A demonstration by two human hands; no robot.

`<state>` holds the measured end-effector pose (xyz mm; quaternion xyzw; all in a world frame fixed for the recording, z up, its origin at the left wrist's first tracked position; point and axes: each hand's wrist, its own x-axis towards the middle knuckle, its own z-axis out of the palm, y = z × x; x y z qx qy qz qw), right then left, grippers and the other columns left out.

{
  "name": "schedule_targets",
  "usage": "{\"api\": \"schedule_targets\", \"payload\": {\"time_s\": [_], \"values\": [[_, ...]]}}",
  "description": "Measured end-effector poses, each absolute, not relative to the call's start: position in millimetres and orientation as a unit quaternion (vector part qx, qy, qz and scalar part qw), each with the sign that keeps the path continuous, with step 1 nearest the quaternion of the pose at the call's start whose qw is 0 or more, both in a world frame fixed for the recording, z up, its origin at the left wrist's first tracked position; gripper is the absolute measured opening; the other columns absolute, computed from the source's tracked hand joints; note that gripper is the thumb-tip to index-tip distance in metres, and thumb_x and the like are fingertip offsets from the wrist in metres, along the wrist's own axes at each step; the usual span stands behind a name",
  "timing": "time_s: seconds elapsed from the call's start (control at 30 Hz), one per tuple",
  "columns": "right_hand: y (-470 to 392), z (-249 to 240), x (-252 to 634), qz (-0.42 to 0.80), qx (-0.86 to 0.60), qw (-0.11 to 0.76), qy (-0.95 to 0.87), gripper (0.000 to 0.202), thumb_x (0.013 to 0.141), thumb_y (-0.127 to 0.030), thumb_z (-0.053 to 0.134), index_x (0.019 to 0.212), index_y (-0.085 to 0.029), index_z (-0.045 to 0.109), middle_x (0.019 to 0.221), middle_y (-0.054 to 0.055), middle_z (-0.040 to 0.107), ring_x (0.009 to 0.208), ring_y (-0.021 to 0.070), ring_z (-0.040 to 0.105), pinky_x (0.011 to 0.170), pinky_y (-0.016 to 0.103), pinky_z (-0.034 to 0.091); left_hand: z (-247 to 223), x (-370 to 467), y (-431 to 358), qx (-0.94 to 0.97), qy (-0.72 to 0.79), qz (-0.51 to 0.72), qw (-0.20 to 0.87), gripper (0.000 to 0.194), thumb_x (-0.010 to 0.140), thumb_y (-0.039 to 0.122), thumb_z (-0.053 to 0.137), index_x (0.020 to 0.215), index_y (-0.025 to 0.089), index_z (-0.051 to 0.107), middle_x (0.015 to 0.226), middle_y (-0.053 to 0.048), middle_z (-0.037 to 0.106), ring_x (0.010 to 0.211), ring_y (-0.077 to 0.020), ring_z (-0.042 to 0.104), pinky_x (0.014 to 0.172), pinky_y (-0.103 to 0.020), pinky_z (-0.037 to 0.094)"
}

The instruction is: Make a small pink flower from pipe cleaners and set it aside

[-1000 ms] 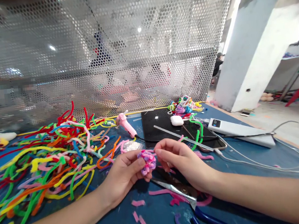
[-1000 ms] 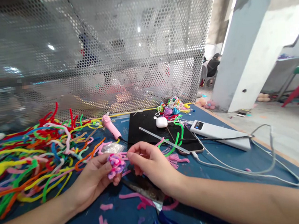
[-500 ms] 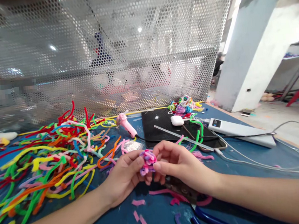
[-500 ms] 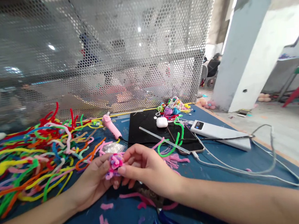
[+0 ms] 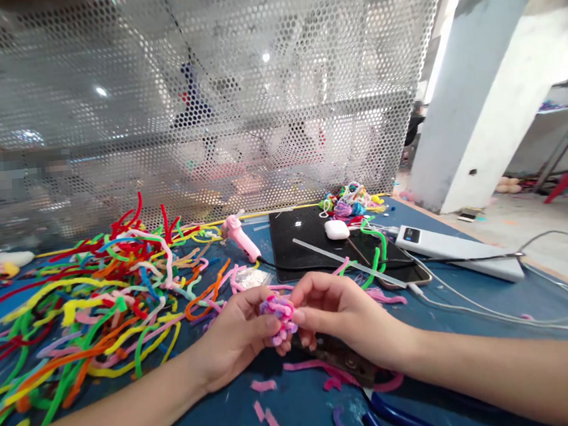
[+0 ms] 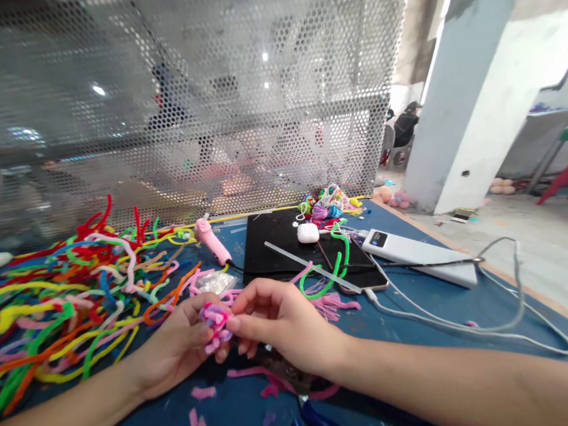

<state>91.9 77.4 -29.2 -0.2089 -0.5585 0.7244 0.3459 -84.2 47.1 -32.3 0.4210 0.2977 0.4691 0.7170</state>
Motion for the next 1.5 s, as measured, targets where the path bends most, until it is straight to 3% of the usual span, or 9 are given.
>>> {"api": "schedule_targets", "payload": {"time_s": [0.27,0.43,0.7,0.9,1.03,1.17,1.27,1.37,1.5], "values": [[81,-36,92,0.728,-0.198,0.355,-0.552,0.034,0.065,-0.027,0.081,0.084,-0.014,0.056,0.069,-0.003,0.062,0.055,0.0060,0.058,0.054,0.018,0.049,-39,-87,52,0.395,0.282,0.478,0.732,0.031,0.075,0.044,0.071,0.080,0.013,0.069,0.053,0.000,0.062,0.047,-0.0083,0.059,0.048,-0.017,0.051],[83,-40,92,0.669,-0.220,0.390,-0.594,0.032,0.067,-0.021,0.080,0.088,-0.017,0.057,0.074,-0.004,0.061,0.063,0.0048,0.055,0.059,0.016,0.045,-40,-87,55,0.401,0.263,0.489,0.729,0.027,0.078,0.034,0.072,0.095,0.014,0.069,0.080,-0.004,0.069,0.069,-0.0101,0.064,0.057,-0.018,0.054],[73,-34,96,0.474,-0.294,0.438,-0.705,0.021,0.072,-0.017,0.072,0.089,-0.020,0.061,0.091,0.000,0.062,0.082,0.0127,0.059,0.064,0.022,0.046,-39,-85,52,0.417,0.277,0.476,0.723,0.018,0.080,0.029,0.070,0.093,0.017,0.064,0.074,-0.001,0.068,0.063,-0.0099,0.064,0.058,-0.021,0.055],[69,-27,97,0.512,-0.293,0.369,-0.719,0.023,0.078,-0.035,0.069,0.082,-0.018,0.053,0.069,-0.003,0.059,0.060,0.0102,0.052,0.053,0.021,0.039,-40,-87,52,0.435,0.293,0.443,0.727,0.024,0.080,0.033,0.069,0.093,0.015,0.060,0.077,-0.003,0.068,0.066,-0.0119,0.066,0.061,-0.022,0.054],[66,-24,101,0.410,-0.280,0.297,-0.816,0.032,0.090,-0.043,0.051,0.070,-0.018,0.047,0.062,-0.004,0.049,0.056,0.0085,0.041,0.051,0.021,0.028,-44,-87,53,0.461,0.319,0.434,0.704,0.028,0.076,0.037,0.073,0.085,0.013,0.061,0.074,-0.001,0.063,0.064,-0.0101,0.061,0.062,-0.022,0.050],[64,-23,105,0.333,-0.267,0.305,-0.851,0.037,0.094,-0.040,0.041,0.064,-0.017,0.043,0.060,-0.004,0.042,0.055,0.0081,0.036,0.054,0.023,0.026,-43,-85,52,0.499,0.338,0.419,0.679,0.027,0.076,0.036,0.072,0.075,0.013,0.059,0.068,0.001,0.056,0.063,-0.0088,0.055,0.064,-0.022,0.048],[66,-24,106,0.378,-0.237,0.346,-0.825,0.040,0.096,-0.034,0.034,0.060,-0.017,0.037,0.057,-0.005,0.036,0.053,0.0074,0.032,0.053,0.022,0.026,-39,-84,47,0.538,0.330,0.408,0.659,0.026,0.080,0.040,0.068,0.089,0.017,0.059,0.076,0.001,0.057,0.068,-0.0104,0.057,0.063,-0.022,0.048],[69,-26,105,0.420,-0.264,0.357,-0.791,0.042,0.095,-0.033,0.035,0.056,-0.018,0.033,0.053,-0.005,0.032,0.050,0.0074,0.028,0.049,0.023,0.023,-37,-85,39,0.593,0.318,0.409,0.616,0.040,0.080,0.047,0.064,0.111,0.025,0.054,0.097,-0.002,0.057,0.077,-0.0121,0.057,0.066,-0.025,0.050],[73,-28,102,0.440,-0.285,0.338,-0.781,0.042,0.094,-0.033,0.038,0.055,-0.018,0.035,0.053,-0.005,0.035,0.051,0.0076,0.030,0.049,0.023,0.024,-37,-86,30,0.675,0.363,0.391,0.511,0.059,0.069,0.040,0.077,0.119,0.033,0.048,0.116,-0.003,0.051,0.093,-0.0161,0.056,0.076,-0.027,0.051]]}}
